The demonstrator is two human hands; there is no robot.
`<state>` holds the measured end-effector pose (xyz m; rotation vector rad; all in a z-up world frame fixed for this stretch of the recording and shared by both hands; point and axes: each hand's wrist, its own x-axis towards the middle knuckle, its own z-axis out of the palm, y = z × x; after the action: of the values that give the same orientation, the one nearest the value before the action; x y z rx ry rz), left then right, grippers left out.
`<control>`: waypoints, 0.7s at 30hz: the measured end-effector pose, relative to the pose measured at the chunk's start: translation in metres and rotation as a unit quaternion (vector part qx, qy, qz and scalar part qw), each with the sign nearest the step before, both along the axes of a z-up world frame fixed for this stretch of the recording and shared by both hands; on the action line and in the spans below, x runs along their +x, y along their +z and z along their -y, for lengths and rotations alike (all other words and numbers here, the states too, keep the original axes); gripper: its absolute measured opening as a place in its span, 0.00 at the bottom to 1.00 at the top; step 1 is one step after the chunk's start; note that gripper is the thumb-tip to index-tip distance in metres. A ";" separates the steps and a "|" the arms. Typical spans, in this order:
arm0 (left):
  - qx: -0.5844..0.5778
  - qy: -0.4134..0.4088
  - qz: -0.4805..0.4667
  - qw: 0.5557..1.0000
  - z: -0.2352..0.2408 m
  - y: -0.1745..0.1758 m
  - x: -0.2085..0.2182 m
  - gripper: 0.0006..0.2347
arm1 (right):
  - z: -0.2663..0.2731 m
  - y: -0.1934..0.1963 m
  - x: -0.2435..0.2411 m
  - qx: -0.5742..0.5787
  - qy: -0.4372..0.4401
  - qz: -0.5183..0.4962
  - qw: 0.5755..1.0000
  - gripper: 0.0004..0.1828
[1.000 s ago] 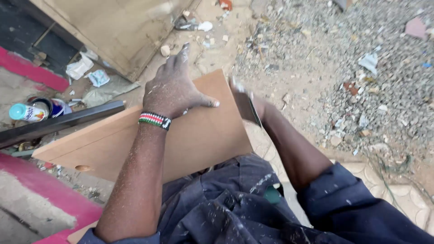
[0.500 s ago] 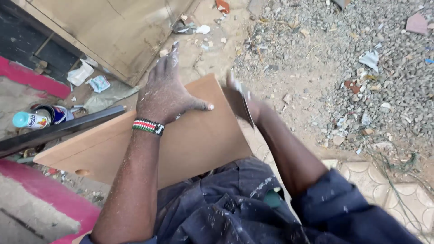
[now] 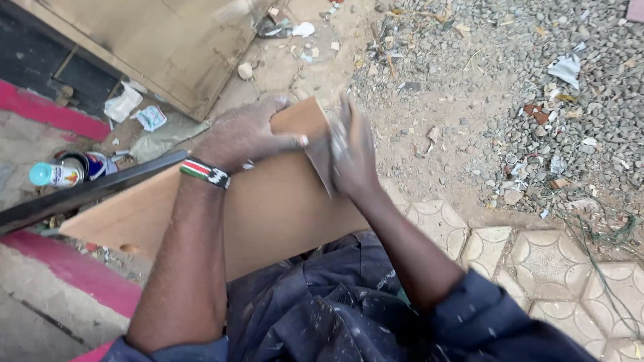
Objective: The person sands the edges and surface of a rectangular wooden board using a sanding block. They hold the board with their left hand and rub the sanding block back and forth along the edges and face of the wood.
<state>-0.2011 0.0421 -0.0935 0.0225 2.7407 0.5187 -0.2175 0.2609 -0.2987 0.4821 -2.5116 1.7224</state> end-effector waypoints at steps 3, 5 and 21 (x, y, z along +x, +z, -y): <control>0.050 0.005 0.001 0.999 0.014 -0.018 0.006 0.33 | 0.035 0.082 -0.022 -0.020 -0.018 -0.053 0.998 0.46; 0.085 0.002 -0.004 0.996 0.034 -0.035 0.002 0.30 | 0.015 0.041 0.017 0.005 -0.020 -0.005 1.000 0.50; -0.024 0.017 -0.015 0.999 0.012 -0.007 0.011 0.35 | -0.025 -0.115 -0.028 -0.002 0.194 -0.295 0.936 0.47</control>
<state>-0.1900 0.0305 -0.1010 -0.0280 2.7856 0.4648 -0.2451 0.2862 -0.4136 1.3408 -2.0630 1.3834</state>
